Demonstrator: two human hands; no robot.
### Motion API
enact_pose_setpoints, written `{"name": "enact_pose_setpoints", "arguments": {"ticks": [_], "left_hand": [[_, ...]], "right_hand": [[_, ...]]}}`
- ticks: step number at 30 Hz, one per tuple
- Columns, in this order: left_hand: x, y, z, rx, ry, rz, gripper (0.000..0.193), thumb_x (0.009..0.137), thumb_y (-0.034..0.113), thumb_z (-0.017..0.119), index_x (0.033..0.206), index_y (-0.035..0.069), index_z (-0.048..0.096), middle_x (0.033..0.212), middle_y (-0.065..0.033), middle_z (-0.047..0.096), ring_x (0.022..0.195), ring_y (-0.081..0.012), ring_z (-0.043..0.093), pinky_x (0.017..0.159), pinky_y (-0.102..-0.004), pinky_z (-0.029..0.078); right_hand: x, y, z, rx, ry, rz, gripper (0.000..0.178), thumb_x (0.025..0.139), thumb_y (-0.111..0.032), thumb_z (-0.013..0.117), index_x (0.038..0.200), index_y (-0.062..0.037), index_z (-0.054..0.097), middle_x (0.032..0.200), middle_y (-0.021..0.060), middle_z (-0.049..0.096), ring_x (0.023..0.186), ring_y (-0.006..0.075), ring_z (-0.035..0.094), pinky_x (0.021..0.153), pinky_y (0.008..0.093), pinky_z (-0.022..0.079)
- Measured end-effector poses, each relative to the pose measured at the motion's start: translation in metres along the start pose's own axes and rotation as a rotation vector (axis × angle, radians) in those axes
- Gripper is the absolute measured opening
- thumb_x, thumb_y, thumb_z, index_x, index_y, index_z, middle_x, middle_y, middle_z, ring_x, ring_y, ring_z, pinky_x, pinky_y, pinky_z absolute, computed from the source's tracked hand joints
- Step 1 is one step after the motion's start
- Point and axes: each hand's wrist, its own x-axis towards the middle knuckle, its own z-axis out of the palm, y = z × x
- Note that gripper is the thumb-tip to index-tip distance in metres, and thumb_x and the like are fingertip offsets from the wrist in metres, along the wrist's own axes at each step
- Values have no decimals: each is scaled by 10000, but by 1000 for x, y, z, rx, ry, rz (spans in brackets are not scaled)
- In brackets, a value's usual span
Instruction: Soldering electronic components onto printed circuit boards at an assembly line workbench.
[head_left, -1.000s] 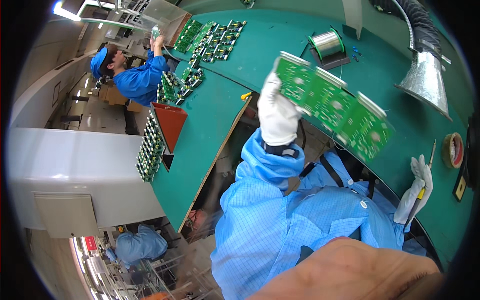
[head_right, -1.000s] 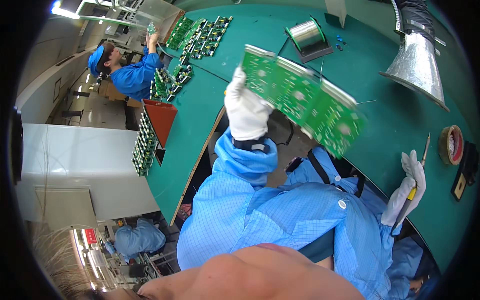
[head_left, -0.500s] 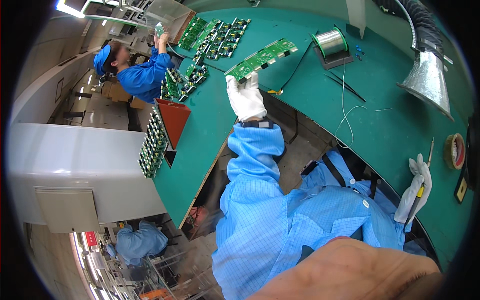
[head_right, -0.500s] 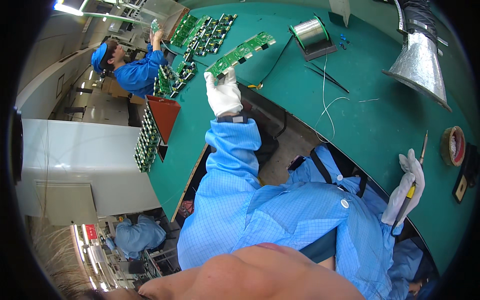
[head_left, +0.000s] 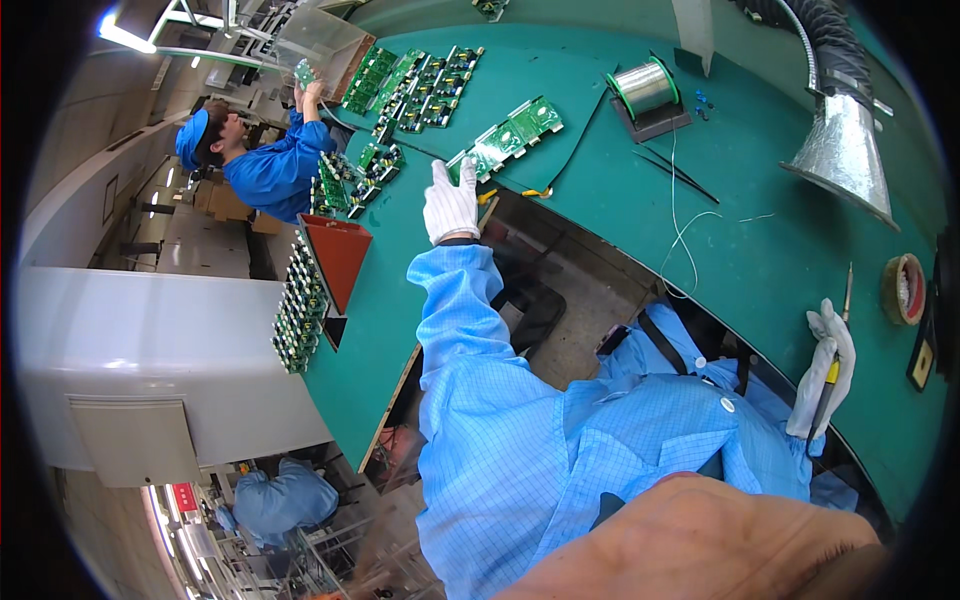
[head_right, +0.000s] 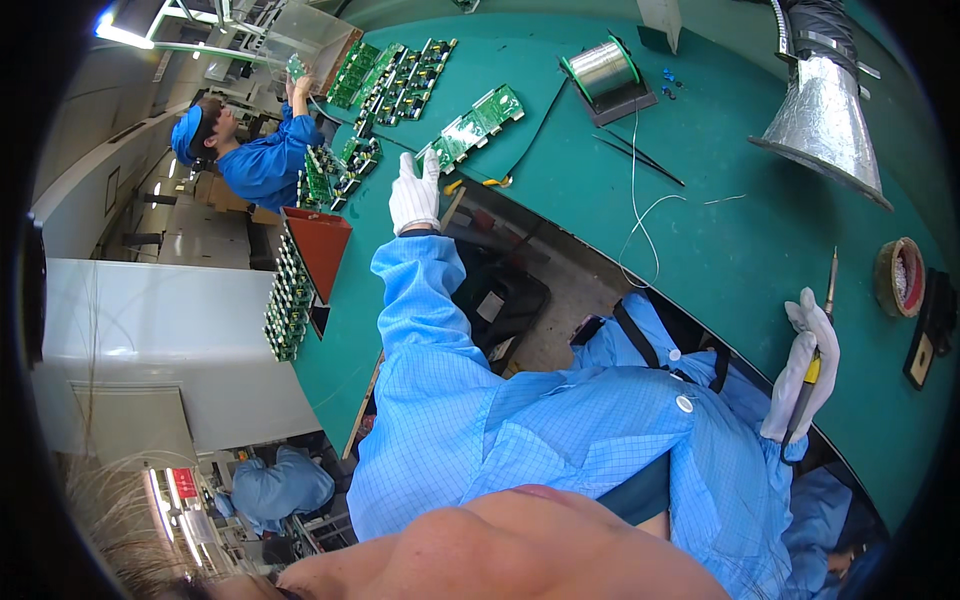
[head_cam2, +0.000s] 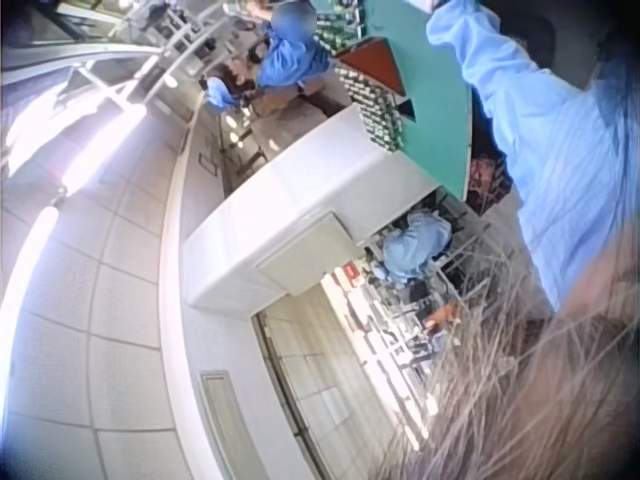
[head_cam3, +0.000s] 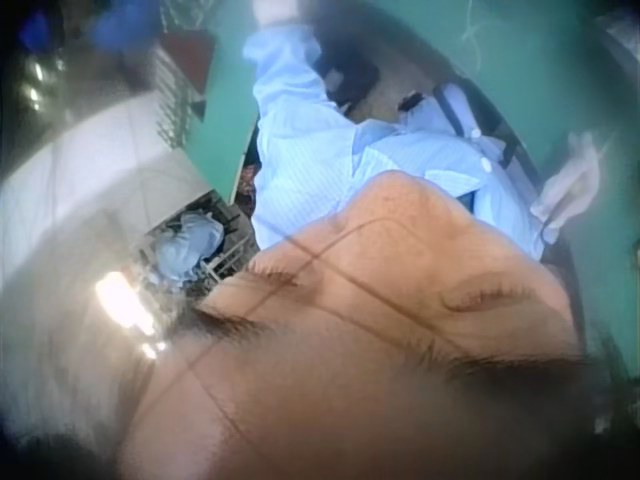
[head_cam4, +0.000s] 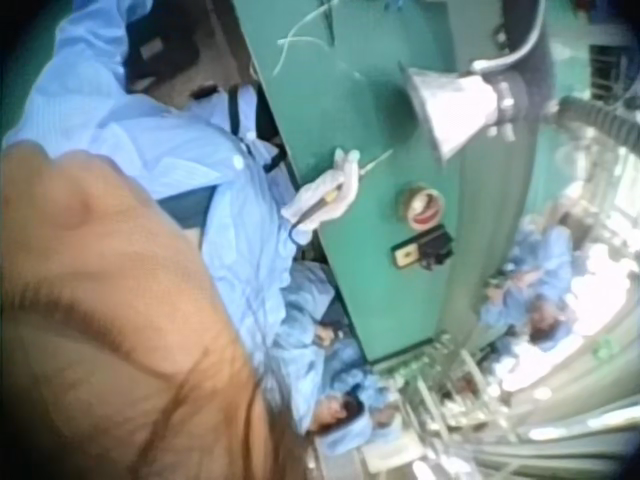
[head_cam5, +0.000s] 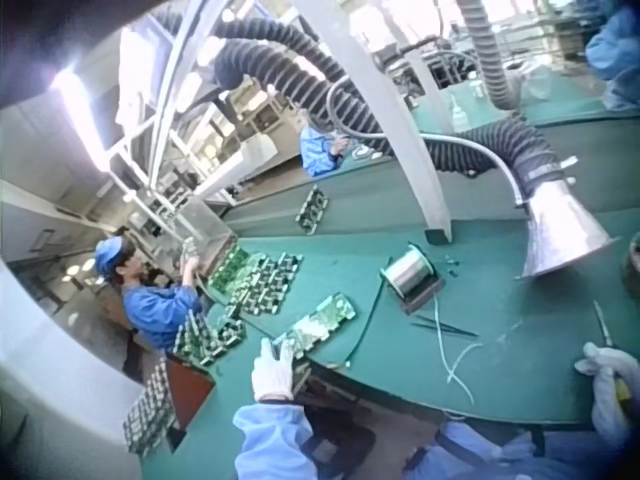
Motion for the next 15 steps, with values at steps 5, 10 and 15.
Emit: {"name": "enact_pose_setpoints", "arguments": {"ticks": [5, 10, 15], "left_hand": [[-9, -9, -2, -5, 116, 350, 605, 863, 230, 705, 1426, 145, 499, 1462, -153, 495, 1256, -321, 561, 1004, -412, 490], [-3, -8, 6, 35, 67, 477, 563, 828, 104, 719, 1369, 136, 568, 1383, -113, 577, 1243, -279, 575, 1033, -386, 480], [2, -14, 10, -87, 164, 430, 493, 844, 98, 715, 1324, 133, 608, 1232, -116, 671, 1124, -306, 641, 957, -404, 509]], "right_hand": [[0, -4, -1, 0, -13, -6, 278, 1071, -154, 437, 1248, 18, 566, 1290, 187, 639, 1094, 241, 663, 1006, 398, 505], [-1, -3, -1, -38, -16, -21, 275, 1070, -172, 451, 1245, 4, 570, 1288, 175, 642, 1095, 242, 663, 1007, 401, 506], [0, -5, 0, -23, -24, -24, 270, 1070, -178, 456, 1243, -8, 575, 1287, 164, 645, 1096, 241, 663, 1009, 402, 507]]}}
